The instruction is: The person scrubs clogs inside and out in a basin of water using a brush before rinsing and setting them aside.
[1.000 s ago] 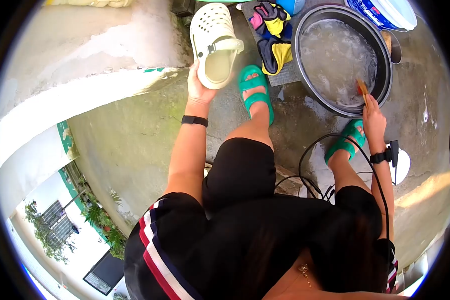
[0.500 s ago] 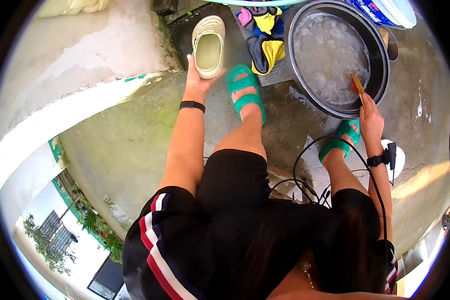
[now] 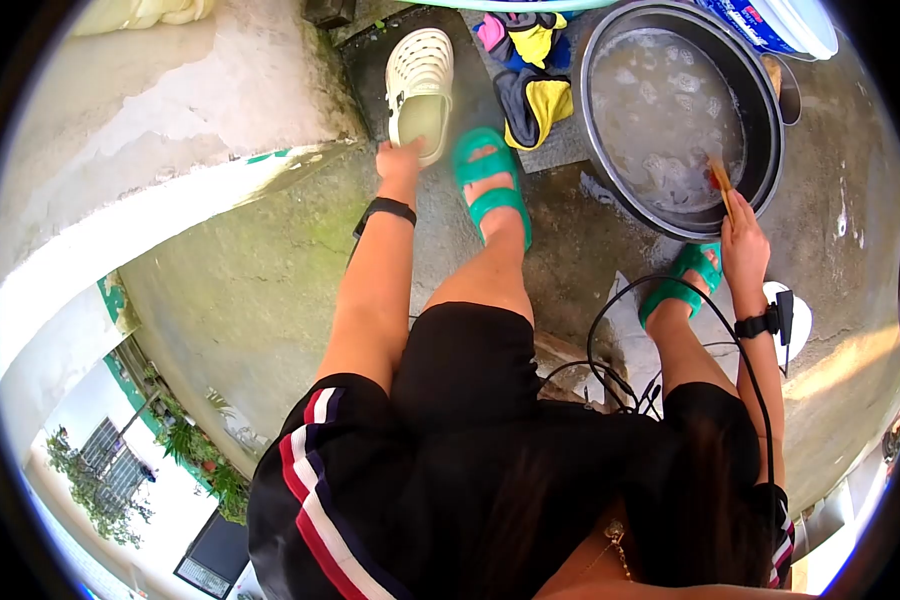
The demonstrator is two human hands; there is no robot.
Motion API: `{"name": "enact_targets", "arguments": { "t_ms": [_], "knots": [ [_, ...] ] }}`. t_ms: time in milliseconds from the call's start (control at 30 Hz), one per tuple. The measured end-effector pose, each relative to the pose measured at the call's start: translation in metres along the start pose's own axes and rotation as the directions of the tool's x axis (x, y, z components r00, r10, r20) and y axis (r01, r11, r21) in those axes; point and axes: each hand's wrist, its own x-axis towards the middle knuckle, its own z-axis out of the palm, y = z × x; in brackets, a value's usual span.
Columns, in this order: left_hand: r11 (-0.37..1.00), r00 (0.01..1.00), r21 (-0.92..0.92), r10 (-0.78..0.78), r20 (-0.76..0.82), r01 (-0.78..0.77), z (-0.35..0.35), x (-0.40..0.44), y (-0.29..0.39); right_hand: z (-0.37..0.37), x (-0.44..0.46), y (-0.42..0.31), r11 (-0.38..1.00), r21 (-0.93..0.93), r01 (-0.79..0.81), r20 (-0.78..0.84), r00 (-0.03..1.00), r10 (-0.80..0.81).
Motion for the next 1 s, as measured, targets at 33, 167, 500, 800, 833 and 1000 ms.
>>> {"name": "enact_targets", "arguments": {
  "t_ms": [33,167,500,800,833,1000],
  "knots": [
    [0.995,1.000,0.097,0.005,-0.026,-0.003,-0.001,-0.012,0.013,-0.001,0.001,0.000,1.000,0.001,-0.001,0.000,1.000,0.001],
    [0.908,0.993,0.419,0.071,-0.090,-0.027,-0.004,-0.027,0.024,-0.003,0.001,-0.002,1.000,0.006,-0.010,0.008,1.000,0.010],
    [0.931,0.995,0.353,0.097,-0.001,-0.090,-0.098,-0.050,-0.006,-0.001,0.002,-0.002,0.998,-0.017,0.058,-0.013,0.998,-0.058],
    [0.916,0.951,0.260,-0.284,-0.120,0.307,-0.252,-0.143,-0.137,0.000,0.007,0.020,0.992,-0.067,0.107,0.169,0.981,-0.095],
    [0.881,0.927,0.288,-0.349,-0.138,0.375,-0.261,-0.156,-0.161,-0.001,0.008,0.019,0.995,-0.074,0.069,0.216,0.975,-0.052],
    [0.496,0.814,0.868,-0.509,0.280,0.011,-0.280,-0.214,-0.319,-0.001,0.017,0.016,0.987,-0.146,0.073,0.312,0.950,-0.025]
  ]
}}
